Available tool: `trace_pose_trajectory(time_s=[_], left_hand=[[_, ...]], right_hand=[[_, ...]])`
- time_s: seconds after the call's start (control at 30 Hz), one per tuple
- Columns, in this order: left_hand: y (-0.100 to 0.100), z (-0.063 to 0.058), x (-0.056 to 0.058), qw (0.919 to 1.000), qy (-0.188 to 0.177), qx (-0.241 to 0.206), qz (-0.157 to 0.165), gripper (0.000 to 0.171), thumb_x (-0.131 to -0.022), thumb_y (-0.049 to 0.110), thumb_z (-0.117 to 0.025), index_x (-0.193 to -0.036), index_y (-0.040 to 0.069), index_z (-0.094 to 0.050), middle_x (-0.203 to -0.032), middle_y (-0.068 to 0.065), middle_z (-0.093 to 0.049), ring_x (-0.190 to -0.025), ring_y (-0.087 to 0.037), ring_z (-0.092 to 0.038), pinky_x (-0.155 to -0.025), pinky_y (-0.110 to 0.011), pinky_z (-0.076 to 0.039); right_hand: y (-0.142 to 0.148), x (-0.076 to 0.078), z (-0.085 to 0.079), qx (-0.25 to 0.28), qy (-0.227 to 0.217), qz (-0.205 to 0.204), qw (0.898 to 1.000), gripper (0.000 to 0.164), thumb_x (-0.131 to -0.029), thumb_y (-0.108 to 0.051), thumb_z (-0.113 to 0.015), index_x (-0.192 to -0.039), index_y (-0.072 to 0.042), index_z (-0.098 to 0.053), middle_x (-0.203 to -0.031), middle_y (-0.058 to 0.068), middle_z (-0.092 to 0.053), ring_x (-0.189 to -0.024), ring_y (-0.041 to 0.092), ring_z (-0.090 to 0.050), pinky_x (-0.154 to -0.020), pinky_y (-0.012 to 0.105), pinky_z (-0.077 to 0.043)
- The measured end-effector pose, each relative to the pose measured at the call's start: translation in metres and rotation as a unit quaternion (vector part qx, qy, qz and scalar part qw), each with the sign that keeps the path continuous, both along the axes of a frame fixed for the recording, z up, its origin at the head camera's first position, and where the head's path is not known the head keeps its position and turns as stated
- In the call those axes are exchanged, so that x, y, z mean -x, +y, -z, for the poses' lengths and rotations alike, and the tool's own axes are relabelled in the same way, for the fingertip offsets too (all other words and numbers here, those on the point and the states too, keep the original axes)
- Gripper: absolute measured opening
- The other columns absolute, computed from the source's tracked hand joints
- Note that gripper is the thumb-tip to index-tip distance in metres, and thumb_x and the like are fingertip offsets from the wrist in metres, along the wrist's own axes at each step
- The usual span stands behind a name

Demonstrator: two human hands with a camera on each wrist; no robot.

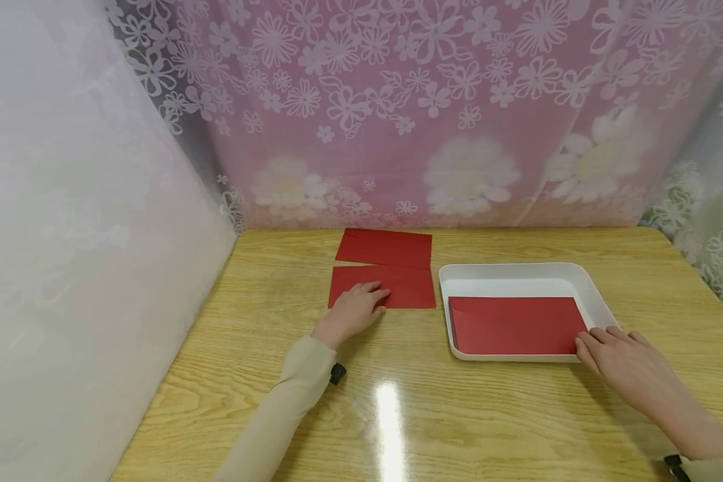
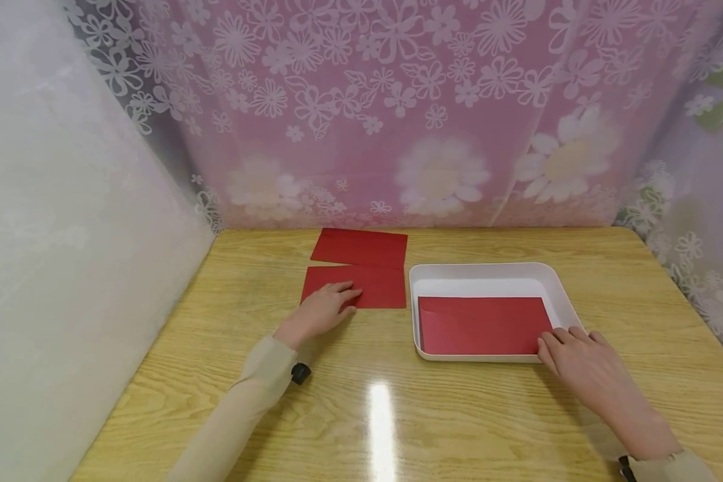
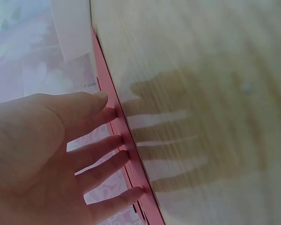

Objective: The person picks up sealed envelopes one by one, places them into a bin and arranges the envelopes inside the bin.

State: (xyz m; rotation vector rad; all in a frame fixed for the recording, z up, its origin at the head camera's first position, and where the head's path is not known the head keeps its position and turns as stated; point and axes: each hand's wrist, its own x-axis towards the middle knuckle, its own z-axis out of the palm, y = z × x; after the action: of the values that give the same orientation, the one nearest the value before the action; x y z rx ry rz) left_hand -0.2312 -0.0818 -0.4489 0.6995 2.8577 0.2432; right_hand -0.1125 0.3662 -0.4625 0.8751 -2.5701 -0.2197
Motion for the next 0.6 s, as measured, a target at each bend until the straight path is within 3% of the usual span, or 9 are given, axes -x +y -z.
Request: trace_pose_trajectory(time_s=[0.03,0.17,0.3,0.33,0.37,0.4,0.6], left_hand=[[-0.001,-0.001,-0.002,1.0000,-0.001,0.000,0.001,0.048,-0.106,0.032,-0.054,-0.152,0.020,-0.048,-0.161,-0.008,-0.037,-0.147,-0.031,-0.036,-0.113,-0.052,-0.039],[-0.004,-0.002,-0.012,1.0000,0.001,0.000,0.006,0.048,-0.106,0.032,-0.055,-0.152,0.021,-0.048,-0.161,-0.008,-0.038,-0.147,-0.031,-0.038,-0.113,-0.052,-0.039],[-0.007,-0.003,-0.022,0.9999,0.005,0.000,0.012,0.049,-0.106,0.033,-0.056,-0.152,0.020,-0.049,-0.161,-0.008,-0.038,-0.147,-0.031,-0.038,-0.113,-0.053,-0.038],[-0.007,-0.003,-0.024,0.9999,0.005,0.001,0.013,0.049,-0.106,0.034,-0.055,-0.152,0.020,-0.049,-0.161,-0.008,-0.038,-0.147,-0.031,-0.037,-0.113,-0.053,-0.038],[-0.007,-0.003,-0.027,0.9999,0.006,0.001,0.014,0.049,-0.106,0.033,-0.056,-0.152,0.020,-0.049,-0.160,-0.008,-0.039,-0.147,-0.031,-0.038,-0.113,-0.053,-0.039],[-0.007,-0.004,-0.029,0.9999,0.007,0.003,0.015,0.049,-0.105,0.034,-0.056,-0.152,0.020,-0.049,-0.160,-0.008,-0.039,-0.147,-0.031,-0.037,-0.113,-0.054,-0.039],[-0.007,-0.005,-0.042,0.9996,0.012,0.021,0.017,0.050,-0.105,0.036,-0.057,-0.152,0.019,-0.050,-0.159,-0.009,-0.041,-0.145,-0.031,-0.040,-0.110,-0.053,-0.042]], right_hand=[[0.000,0.000,0.000,-0.001,0.000,0.000,1.000,0.062,-0.113,-0.029,-0.008,-0.094,-0.005,-0.062,-0.085,0.005,-0.058,-0.075,0.030,-0.054,-0.054,0.040,-0.037],[0.001,0.000,0.000,-0.006,-0.008,0.003,1.000,0.031,-0.104,-0.011,-0.034,-0.095,-0.004,-0.062,-0.086,0.006,-0.058,-0.076,0.030,-0.054,-0.054,0.040,-0.037],[0.000,0.000,-0.001,-0.007,-0.008,0.005,1.000,0.054,-0.113,-0.025,-0.016,-0.094,-0.005,-0.062,-0.085,0.005,-0.058,-0.076,0.030,-0.055,-0.053,0.039,-0.036],[0.000,0.000,-0.001,-0.008,-0.007,0.005,1.000,0.065,-0.113,-0.030,-0.005,-0.094,-0.005,-0.062,-0.084,0.005,-0.058,-0.075,0.030,-0.054,-0.053,0.038,-0.036],[-0.001,0.000,-0.001,-0.009,-0.007,0.005,1.000,0.064,-0.113,-0.030,-0.006,-0.093,-0.006,-0.062,-0.084,0.005,-0.058,-0.075,0.030,-0.054,-0.053,0.038,-0.035],[-0.001,0.000,-0.001,-0.010,-0.005,0.005,1.000,0.072,-0.112,-0.033,0.002,-0.093,-0.006,-0.061,-0.083,0.004,-0.057,-0.075,0.029,-0.054,-0.052,0.037,-0.035],[-0.003,-0.002,-0.002,-0.015,-0.008,0.008,1.000,0.066,-0.113,-0.030,-0.003,-0.092,-0.007,-0.061,-0.083,0.004,-0.057,-0.075,0.029,-0.054,-0.053,0.038,-0.036]])
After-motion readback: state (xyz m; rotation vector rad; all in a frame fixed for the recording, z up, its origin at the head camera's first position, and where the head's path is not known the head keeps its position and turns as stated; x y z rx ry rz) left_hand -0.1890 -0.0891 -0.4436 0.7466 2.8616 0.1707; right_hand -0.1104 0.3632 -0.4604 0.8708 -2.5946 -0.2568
